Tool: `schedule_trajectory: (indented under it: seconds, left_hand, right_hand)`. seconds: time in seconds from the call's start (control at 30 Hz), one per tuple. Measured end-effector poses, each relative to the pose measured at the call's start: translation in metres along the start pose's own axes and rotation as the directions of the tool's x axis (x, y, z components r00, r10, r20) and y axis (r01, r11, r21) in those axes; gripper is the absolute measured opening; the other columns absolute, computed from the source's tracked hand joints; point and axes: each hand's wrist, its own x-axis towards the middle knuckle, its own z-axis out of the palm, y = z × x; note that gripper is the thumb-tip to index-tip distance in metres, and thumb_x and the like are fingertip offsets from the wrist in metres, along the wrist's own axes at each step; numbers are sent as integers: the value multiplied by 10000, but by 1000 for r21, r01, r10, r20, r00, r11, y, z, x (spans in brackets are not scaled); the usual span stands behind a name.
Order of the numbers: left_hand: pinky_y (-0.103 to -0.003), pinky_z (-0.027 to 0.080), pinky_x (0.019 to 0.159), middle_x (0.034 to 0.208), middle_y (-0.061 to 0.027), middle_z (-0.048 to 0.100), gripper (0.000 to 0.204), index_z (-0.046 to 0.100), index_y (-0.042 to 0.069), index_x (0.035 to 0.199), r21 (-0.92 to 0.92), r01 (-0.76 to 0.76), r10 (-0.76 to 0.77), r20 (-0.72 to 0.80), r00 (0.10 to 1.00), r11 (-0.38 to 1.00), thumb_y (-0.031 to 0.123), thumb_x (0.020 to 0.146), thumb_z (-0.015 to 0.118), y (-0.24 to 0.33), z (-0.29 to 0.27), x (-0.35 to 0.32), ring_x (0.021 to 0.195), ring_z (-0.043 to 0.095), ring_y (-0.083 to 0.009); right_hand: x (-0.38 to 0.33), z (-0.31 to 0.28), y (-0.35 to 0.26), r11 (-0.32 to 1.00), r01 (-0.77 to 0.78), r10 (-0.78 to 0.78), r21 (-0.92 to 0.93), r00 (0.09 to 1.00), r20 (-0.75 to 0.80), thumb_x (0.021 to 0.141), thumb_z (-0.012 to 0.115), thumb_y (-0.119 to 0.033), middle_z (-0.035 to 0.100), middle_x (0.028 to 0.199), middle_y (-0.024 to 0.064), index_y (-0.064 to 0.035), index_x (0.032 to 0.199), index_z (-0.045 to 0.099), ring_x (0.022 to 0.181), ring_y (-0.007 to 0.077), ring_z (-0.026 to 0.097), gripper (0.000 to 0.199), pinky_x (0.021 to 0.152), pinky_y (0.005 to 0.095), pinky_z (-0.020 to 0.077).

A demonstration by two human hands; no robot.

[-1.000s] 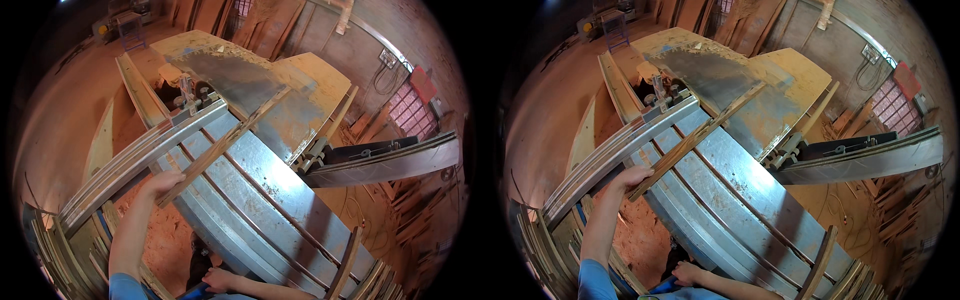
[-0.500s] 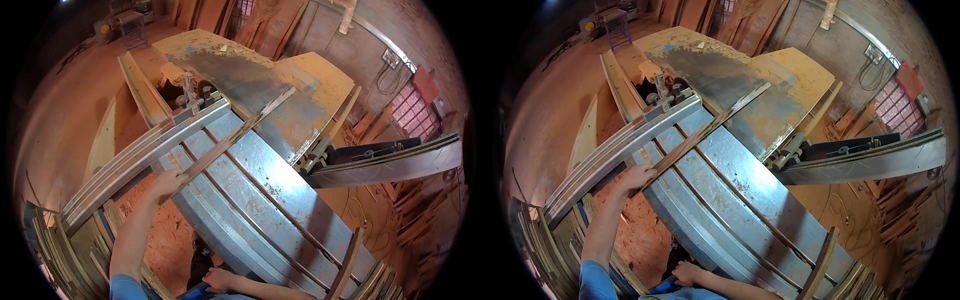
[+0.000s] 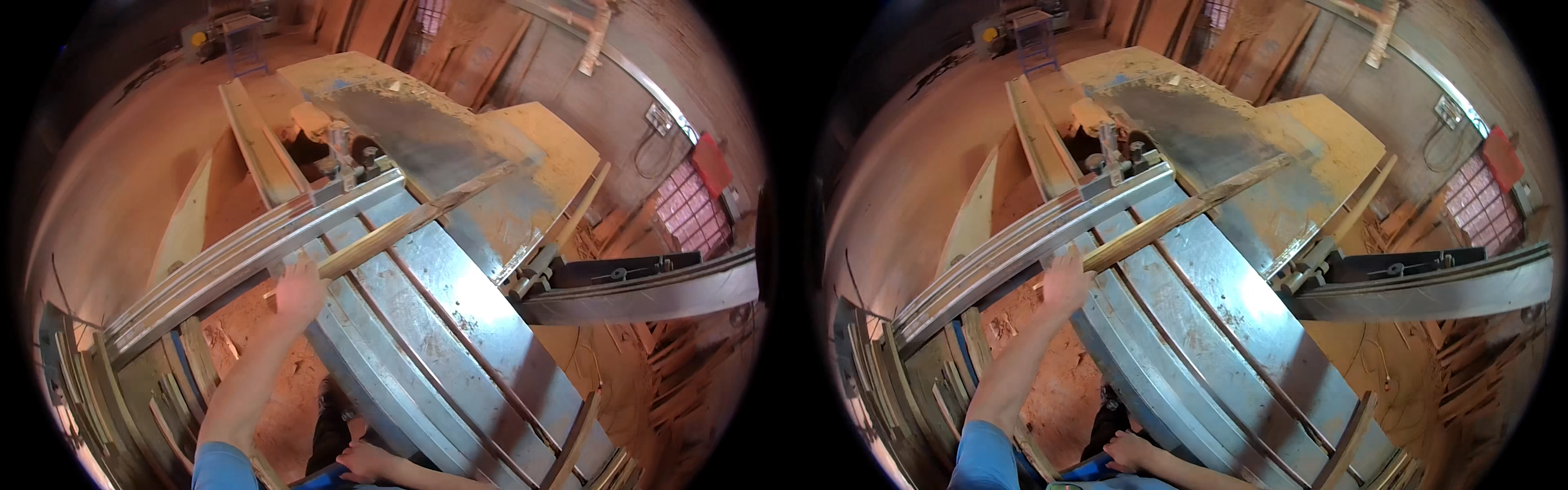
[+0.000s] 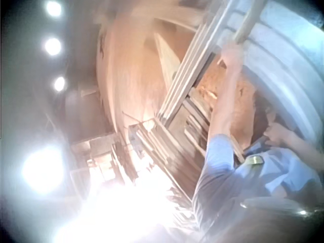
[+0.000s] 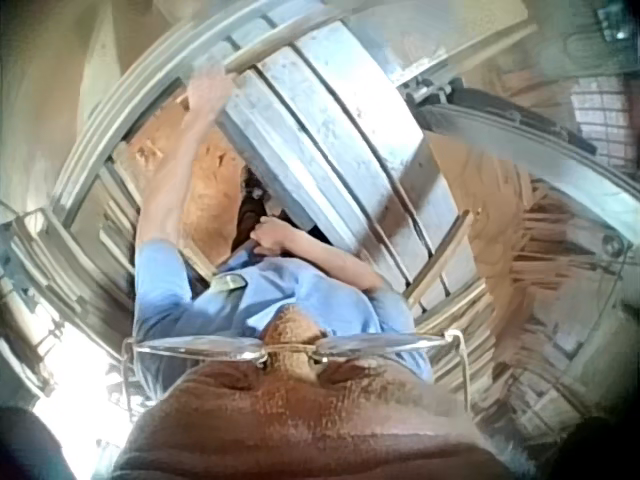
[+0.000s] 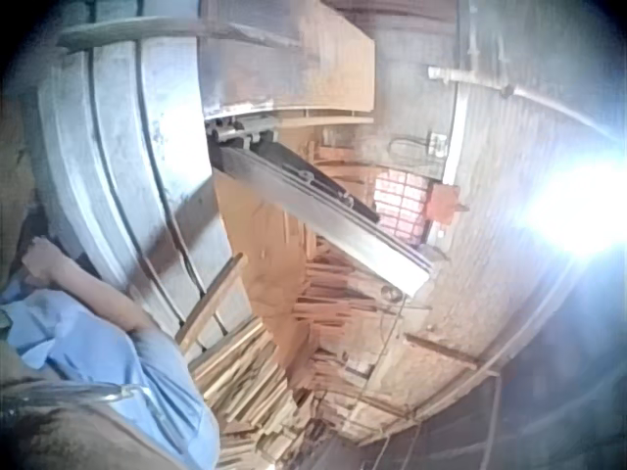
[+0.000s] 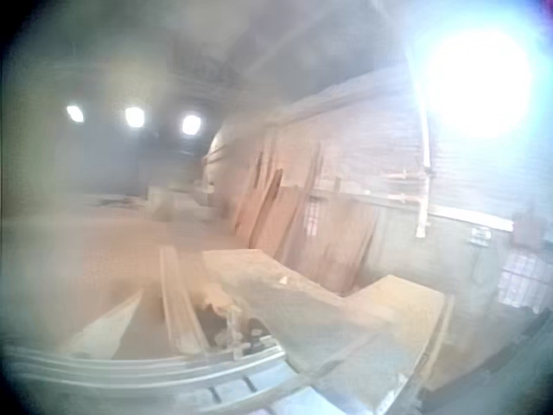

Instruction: The person repeatedly picks up wooden planks from a stack and feeds them through a table saw to cut them. After each cut, the person removes the processed piece and returns to the stack for the next plank.

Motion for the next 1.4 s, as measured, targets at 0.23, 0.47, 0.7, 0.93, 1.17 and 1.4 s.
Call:
schedule_trajectory:
  seconds: [0.23, 0.47, 0.7, 0.93, 1.17, 1.4]
  left_hand:
    - [-457, 465, 949, 1119, -158, 610, 455, 612, 23, 1203, 8, 12, -12, -97, 995, 1000, 310, 866, 717, 9, 29, 22, 1142, 552, -325]
    - [-440, 450, 898, 1018, -112, 601, 383, 619, 39, 1123, 52, -77, 87, -254, 963, 996, 294, 856, 719, 1, 43, 51, 1045, 558, -296]
    - [-441, 451, 893, 1026, -113, 599, 320, 636, 40, 1092, 113, -87, 119, -319, 940, 990, 262, 866, 681, -6, 49, 60, 1054, 555, -289]
    - [-451, 463, 892, 1014, -118, 606, 282, 649, 57, 1034, 146, -59, 92, -236, 967, 988, 273, 855, 684, -6, 52, 71, 1054, 567, -294]
    - [-450, 450, 910, 1054, -116, 579, 299, 599, 59, 1058, 184, -92, 139, -260, 955, 979, 237, 847, 715, -9, 43, 64, 1088, 533, -311]
    - [-456, 449, 930, 1092, -120, 579, 341, 593, 52, 1083, 195, -79, 122, -217, 968, 978, 240, 837, 737, -5, 40, 62, 1097, 531, -317]
  right_hand:
    - [3, 20, 12, 999, 34, -34, -21, 999, 7, 943, 544, -470, 670, 1062, 186, -3, 1115, 628, 1046, 360, 601, 504, 966, 445, 445]
    - [-10, -24, -18, 999, -12, 14, 32, 999, -50, 872, 614, -432, 680, 982, 182, -27, 1020, 654, 1027, 354, 623, 433, 923, 487, 468]
    - [-8, -5, -7, 998, -2, 8, 65, 995, -95, 871, 610, -440, 683, 1026, 188, -13, 1039, 643, 1061, 367, 609, 461, 984, 486, 431]
    - [-1, 8, 3, 993, 54, -42, 108, 993, -114, 835, 633, -421, 681, 900, 137, -29, 942, 648, 933, 321, 651, 406, 906, 431, 462]
    - [12, 40, 17, 994, 43, -59, -98, 984, -169, 794, 642, -467, 691, 875, 142, -55, 882, 666, 880, 318, 655, 422, 855, 437, 472]
    - [33, 69, 34, 990, 59, -86, -129, 972, -218, 769, 645, -488, 691, 791, 125, -84, 830, 669, 795, 312, 659, 409, 776, 458, 484]
